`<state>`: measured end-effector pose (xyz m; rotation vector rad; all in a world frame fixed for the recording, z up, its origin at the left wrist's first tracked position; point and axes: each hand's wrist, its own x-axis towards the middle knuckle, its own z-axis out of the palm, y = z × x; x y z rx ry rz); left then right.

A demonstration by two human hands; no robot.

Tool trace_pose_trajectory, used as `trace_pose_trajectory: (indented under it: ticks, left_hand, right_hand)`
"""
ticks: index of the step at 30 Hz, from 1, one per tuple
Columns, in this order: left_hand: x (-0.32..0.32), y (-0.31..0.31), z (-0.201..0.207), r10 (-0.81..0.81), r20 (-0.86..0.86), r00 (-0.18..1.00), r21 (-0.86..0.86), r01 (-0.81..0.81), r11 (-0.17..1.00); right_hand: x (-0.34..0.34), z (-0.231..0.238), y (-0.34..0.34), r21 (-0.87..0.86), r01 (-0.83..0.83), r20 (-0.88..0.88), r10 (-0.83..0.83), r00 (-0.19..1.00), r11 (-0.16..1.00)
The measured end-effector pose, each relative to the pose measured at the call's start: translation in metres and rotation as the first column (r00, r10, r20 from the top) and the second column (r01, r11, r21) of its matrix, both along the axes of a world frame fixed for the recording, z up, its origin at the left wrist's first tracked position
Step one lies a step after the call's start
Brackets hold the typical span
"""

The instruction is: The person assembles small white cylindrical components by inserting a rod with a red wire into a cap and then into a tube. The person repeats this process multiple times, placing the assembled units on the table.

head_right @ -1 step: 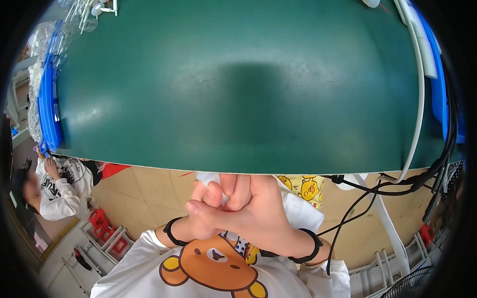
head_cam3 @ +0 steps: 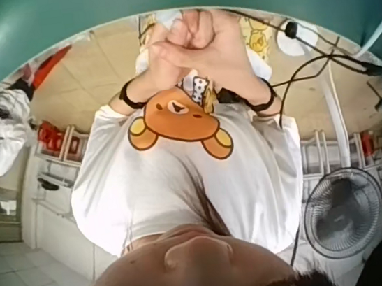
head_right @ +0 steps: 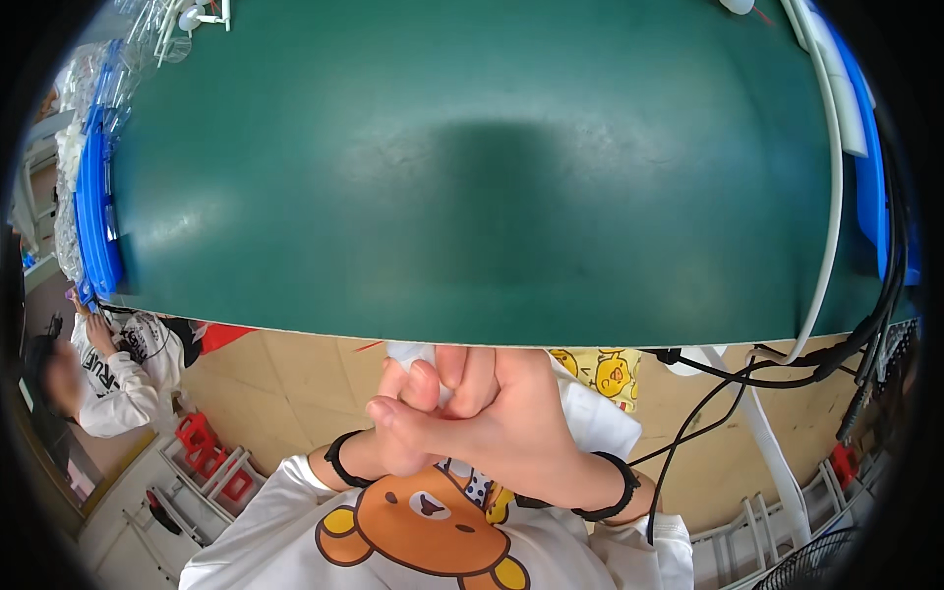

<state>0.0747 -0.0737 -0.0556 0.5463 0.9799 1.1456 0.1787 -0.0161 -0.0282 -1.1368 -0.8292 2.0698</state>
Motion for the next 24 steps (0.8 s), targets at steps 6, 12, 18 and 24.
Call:
trace_pose_trajectory:
  ticks: [6,12,18,24]
  left_hand:
    - [0.0,0.003,0.004,0.022,0.001,1.0,-0.075,-0.022,0.997]
    - [-0.017,0.013,0.024,-0.104,0.079,0.991,-0.146,0.115,0.983]
    - [-0.018,0.017,0.014,-0.112,0.106,0.988,-0.059,0.118,0.991]
    - [-0.014,0.01,0.01,-0.152,0.479,0.865,0.018,0.163,0.986]
  right_hand:
    - [-0.006,0.0,-0.006,-0.074,0.071,-0.041,-0.074,0.996,0.995]
    - [-0.009,0.003,-0.016,-0.069,-0.07,0.02,0.072,0.997,0.995]
    - [-0.003,-0.008,-0.009,0.074,-0.13,0.028,0.129,0.991,0.989]
    - [0.021,-0.004,-0.021,0.011,-0.142,-0.09,0.142,0.986,0.99]
